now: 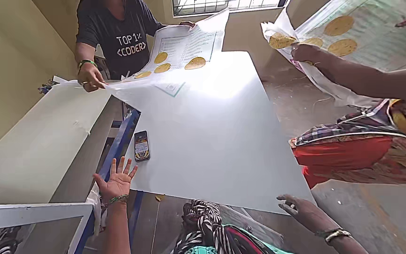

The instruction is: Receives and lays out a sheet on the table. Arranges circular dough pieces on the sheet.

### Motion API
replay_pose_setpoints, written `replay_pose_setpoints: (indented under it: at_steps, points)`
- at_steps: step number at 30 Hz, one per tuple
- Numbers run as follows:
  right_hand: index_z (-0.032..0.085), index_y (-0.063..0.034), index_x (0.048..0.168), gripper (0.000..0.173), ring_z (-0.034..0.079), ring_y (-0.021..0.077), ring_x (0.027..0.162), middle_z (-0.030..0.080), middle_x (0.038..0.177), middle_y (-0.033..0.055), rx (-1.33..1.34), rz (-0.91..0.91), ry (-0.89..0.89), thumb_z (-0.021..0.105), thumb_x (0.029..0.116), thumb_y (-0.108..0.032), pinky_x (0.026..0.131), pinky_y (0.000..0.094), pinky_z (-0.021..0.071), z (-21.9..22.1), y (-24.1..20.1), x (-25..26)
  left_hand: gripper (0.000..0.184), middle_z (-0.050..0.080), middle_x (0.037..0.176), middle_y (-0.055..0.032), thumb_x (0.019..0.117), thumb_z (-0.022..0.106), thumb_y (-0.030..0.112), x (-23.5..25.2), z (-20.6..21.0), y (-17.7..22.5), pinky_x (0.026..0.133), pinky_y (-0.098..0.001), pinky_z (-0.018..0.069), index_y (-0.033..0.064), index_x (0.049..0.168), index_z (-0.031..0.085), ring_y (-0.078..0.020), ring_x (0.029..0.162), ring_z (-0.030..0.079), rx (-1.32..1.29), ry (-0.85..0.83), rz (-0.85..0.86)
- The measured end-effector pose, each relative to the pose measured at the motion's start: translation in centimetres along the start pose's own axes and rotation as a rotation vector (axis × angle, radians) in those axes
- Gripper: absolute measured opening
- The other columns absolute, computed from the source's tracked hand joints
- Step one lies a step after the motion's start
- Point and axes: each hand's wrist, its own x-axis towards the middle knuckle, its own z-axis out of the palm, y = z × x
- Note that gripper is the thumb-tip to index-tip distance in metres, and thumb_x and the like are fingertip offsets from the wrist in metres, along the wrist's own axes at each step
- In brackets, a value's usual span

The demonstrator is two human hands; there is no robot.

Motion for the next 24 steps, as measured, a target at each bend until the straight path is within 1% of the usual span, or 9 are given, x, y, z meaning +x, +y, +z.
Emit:
replay_pose_setpoints:
  at_steps: [3, 5, 9, 11, 13, 15, 18, 22, 24]
  points:
    - [0.065, -0.0068, 0.137, 0.037, 0.069, 0.0399, 0.112, 0.072, 0.120, 0.0215, 0.036, 0.004, 0.012, 0.059, 0.1060, -0.025, 0.103, 0.0588, 0.0485, 0.3, 5.9, 0.0, 0.093, 0.053, 0.146, -0.0188, 0.0958, -0.005, 0.075, -1.8, 4.8, -3.2, 0.088, -0.0567, 0.0562, 0.0126, 0.160, 0.021, -0.0365, 0.119, 0.064, 0.084, -0.076, -0.055]
    - [0.066, -0.0079, 0.137, 0.036, 0.069, 0.0387, 0.112, 0.073, 0.120, 0.0207, 0.085, 0.026, 0.030, 0.059, 0.1059, -0.026, 0.103, 0.0592, 0.0484, 0.4, 10.0, -0.7, 0.089, 0.049, 0.149, -0.0198, 0.0988, -0.003, 0.072, -3.6, 8.4, -6.8, 0.091, -0.0572, 0.0542, 0.0111, 0.159, 0.022, -0.0376, 0.123, 0.061, 0.146, -0.096, -0.132]
    - [0.066, -0.0059, 0.137, 0.038, 0.068, 0.0409, 0.116, 0.072, 0.121, 0.0226, 0.179, 0.052, 0.024, 0.060, 0.1056, -0.028, 0.105, 0.0604, 0.0469, -0.2, 19.3, -3.1, 0.082, 0.035, 0.160, -0.0226, 0.1035, 0.009, 0.068, -7.7, 15.3, -16.9, 0.098, -0.0590, 0.0486, 0.0112, 0.162, 0.019, -0.0401, 0.134, 0.052, 0.188, -0.020, -0.289]
    - [0.064, -0.0024, 0.137, 0.040, 0.068, 0.0413, 0.117, 0.072, 0.123, 0.0237, 0.225, 0.055, -0.007, 0.059, 0.1059, -0.027, 0.106, 0.0589, 0.0467, -0.7, 24.7, -4.0, 0.079, 0.031, 0.162, -0.0229, 0.1051, 0.015, 0.066, -9.9, 18.1, -22.6, 0.100, -0.0603, 0.0460, 0.0112, 0.162, 0.018, -0.0403, 0.136, 0.048, 0.196, 0.045, -0.349]
    - [0.063, -0.0008, 0.138, 0.041, 0.068, 0.0403, 0.118, 0.070, 0.125, 0.0241, 0.265, 0.066, -0.045, 0.058, 0.1064, -0.027, 0.107, 0.0575, 0.0467, -1.5, 28.7, -4.0, 0.076, 0.030, 0.163, -0.0225, 0.1066, 0.021, 0.063, -11.4, 21.0, -26.7, 0.104, -0.0615, 0.0437, 0.0118, 0.163, 0.018, -0.0402, 0.141, 0.045, 0.187, 0.092, -0.375]
    - [0.063, -0.0018, 0.138, 0.041, 0.068, 0.0394, 0.118, 0.071, 0.125, 0.0229, 0.265, 0.061, -0.039, 0.058, 0.1060, -0.027, 0.107, 0.0574, 0.0469, -3.6, 31.0, -3.5, 0.073, 0.029, 0.164, -0.0217, 0.1075, 0.024, 0.060, -12.2, 24.5, -29.8, 0.104, -0.0608, 0.0436, 0.0123, 0.163, 0.018, -0.0395, 0.142, 0.044, 0.173, 0.099, -0.376]
    - [0.065, 0.0001, 0.135, 0.039, 0.070, 0.0386, 0.112, 0.072, 0.121, 0.0237, 0.282, -0.065, 0.003, 0.060, 0.1052, -0.024, 0.104, 0.0547, 0.0500, -8.0, 31.7, -1.2, 0.079, 0.028, 0.165, -0.0208, 0.1053, 0.021, 0.066, -11.5, 28.7, -33.2, 0.105, -0.0588, 0.0447, 0.0127, 0.163, 0.016, -0.0386, 0.142, 0.045, 0.132, 0.112, -0.361]
    - [0.066, -0.0006, 0.135, 0.037, 0.071, 0.0401, 0.111, 0.072, 0.120, 0.0240, 0.168, -0.158, 0.015, 0.060, 0.1048, -0.022, 0.103, 0.0563, 0.0507, -13.8, 32.0, 3.9, 0.085, 0.043, 0.154, -0.0255, 0.1031, 0.014, 0.070, -7.9, 32.4, -35.7, 0.098, -0.0529, 0.0510, 0.0078, 0.160, 0.022, -0.0386, 0.127, 0.058, 0.111, 0.201, -0.296]
    - [0.064, 0.0015, 0.137, 0.039, 0.070, 0.0424, 0.113, 0.071, 0.123, 0.0264, 0.126, -0.185, -0.002, 0.057, 0.1059, -0.021, 0.104, 0.0578, 0.0501, -15.9, 33.4, 6.6, 0.086, 0.049, 0.148, -0.0281, 0.1026, 0.014, 0.071, -6.0, 34.1, -36.1, 0.092, -0.0514, 0.0540, 0.0068, 0.159, 0.024, -0.0395, 0.118, 0.063, 0.132, 0.258, -0.274]
